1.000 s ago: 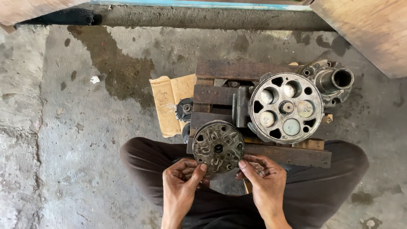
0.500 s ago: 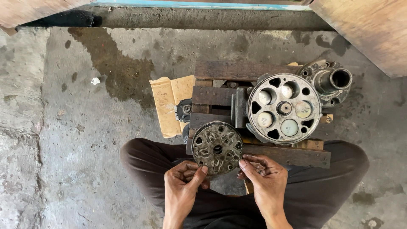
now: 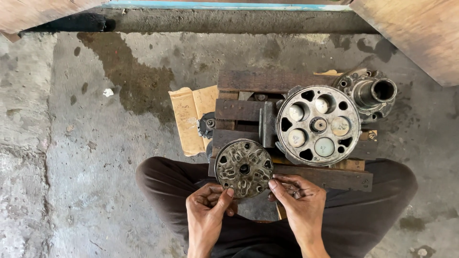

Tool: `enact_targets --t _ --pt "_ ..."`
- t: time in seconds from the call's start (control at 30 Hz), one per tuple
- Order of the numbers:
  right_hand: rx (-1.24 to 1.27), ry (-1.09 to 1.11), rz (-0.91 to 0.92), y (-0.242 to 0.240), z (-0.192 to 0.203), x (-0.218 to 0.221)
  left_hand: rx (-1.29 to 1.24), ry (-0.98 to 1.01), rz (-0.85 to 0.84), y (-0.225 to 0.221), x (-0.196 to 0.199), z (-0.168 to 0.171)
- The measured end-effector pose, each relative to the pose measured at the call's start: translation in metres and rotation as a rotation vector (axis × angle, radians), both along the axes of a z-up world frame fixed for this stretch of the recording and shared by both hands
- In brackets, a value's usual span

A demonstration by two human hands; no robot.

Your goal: Inspecting and aligning a circular valve plate on a compressor assembly

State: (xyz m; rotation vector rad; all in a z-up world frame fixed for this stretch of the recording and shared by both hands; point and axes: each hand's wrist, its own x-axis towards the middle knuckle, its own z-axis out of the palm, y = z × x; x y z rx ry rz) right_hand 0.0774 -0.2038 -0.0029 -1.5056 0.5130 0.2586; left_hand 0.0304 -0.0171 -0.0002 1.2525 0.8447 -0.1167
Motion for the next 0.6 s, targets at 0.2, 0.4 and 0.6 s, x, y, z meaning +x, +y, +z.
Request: enact_targets --t 0.2,0.4,0.6 --pt "-0.046 -0.122 0.052 -0.0021 -0.0059 -0.0026 0.044 0.079 0.0 -0.0004 0.0014 0.0032" --pt "-0.128 -0.041 0.038 0.0 0.0041 -0.0052 0.022 0.145 0.047 -0.0053 -0.0041 0.0024" --pt "-0.114 -0.028 0.012 -0.0029 -0.0012 -0.0067 0.047 0.176 0.062 -0.0082 -0.0047 -0.0028"
